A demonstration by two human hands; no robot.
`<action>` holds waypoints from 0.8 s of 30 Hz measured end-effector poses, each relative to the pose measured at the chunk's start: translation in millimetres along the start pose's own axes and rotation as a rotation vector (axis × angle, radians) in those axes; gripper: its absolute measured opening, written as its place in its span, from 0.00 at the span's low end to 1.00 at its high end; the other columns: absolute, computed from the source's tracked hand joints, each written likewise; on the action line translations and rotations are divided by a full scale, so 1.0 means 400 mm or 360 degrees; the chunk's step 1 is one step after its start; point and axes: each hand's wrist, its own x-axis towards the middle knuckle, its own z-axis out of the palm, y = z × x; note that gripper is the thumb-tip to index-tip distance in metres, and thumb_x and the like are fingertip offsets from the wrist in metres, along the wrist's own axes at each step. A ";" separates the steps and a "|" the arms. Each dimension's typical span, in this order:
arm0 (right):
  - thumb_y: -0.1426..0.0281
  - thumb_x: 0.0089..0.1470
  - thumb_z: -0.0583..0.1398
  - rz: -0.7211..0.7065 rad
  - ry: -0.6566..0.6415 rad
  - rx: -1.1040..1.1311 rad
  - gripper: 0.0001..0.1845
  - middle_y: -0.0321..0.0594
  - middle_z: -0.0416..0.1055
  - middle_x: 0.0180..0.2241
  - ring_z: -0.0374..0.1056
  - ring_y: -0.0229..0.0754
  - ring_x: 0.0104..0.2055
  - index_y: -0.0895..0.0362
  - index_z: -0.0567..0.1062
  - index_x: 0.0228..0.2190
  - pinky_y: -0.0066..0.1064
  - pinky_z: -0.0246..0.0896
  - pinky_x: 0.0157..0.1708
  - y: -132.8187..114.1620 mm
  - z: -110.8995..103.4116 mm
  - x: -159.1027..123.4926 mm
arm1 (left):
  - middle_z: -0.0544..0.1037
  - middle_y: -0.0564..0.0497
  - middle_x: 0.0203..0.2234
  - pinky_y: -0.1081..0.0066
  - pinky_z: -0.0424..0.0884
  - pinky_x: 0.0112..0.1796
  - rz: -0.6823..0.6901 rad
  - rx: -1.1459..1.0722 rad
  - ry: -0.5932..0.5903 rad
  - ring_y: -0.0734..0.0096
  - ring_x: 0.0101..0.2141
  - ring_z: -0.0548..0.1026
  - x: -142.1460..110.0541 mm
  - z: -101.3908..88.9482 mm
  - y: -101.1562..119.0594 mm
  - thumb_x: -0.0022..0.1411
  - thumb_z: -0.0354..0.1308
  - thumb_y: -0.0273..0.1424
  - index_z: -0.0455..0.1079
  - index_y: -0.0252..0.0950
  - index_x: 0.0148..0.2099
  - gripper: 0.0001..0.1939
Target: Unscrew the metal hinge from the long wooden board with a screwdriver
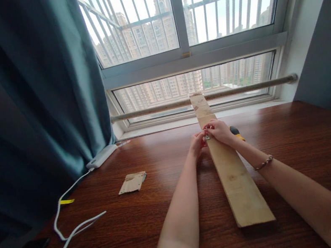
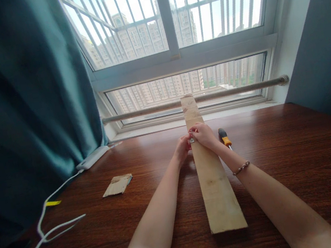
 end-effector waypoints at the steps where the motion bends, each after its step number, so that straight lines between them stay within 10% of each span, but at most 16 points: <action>1: 0.69 0.48 0.59 0.0036 0.0007 -0.0001 0.09 0.38 0.74 0.29 0.65 0.36 0.28 0.56 0.80 0.30 0.26 0.57 0.29 0.001 0.001 0.002 | 0.63 0.56 0.17 0.76 0.53 0.19 -0.0007 -0.0006 0.0005 0.82 0.17 0.58 -0.001 0.000 0.000 0.48 0.63 0.38 0.67 0.33 0.29 0.13; 24: 0.68 0.49 0.58 0.0020 0.0067 0.0004 0.09 0.39 0.74 0.29 0.66 0.37 0.28 0.57 0.79 0.29 0.27 0.55 0.29 -0.004 0.005 0.001 | 0.67 0.55 0.19 0.77 0.55 0.19 0.0030 -0.0007 -0.0004 0.81 0.18 0.62 -0.006 0.004 0.002 0.47 0.61 0.38 0.69 0.33 0.30 0.13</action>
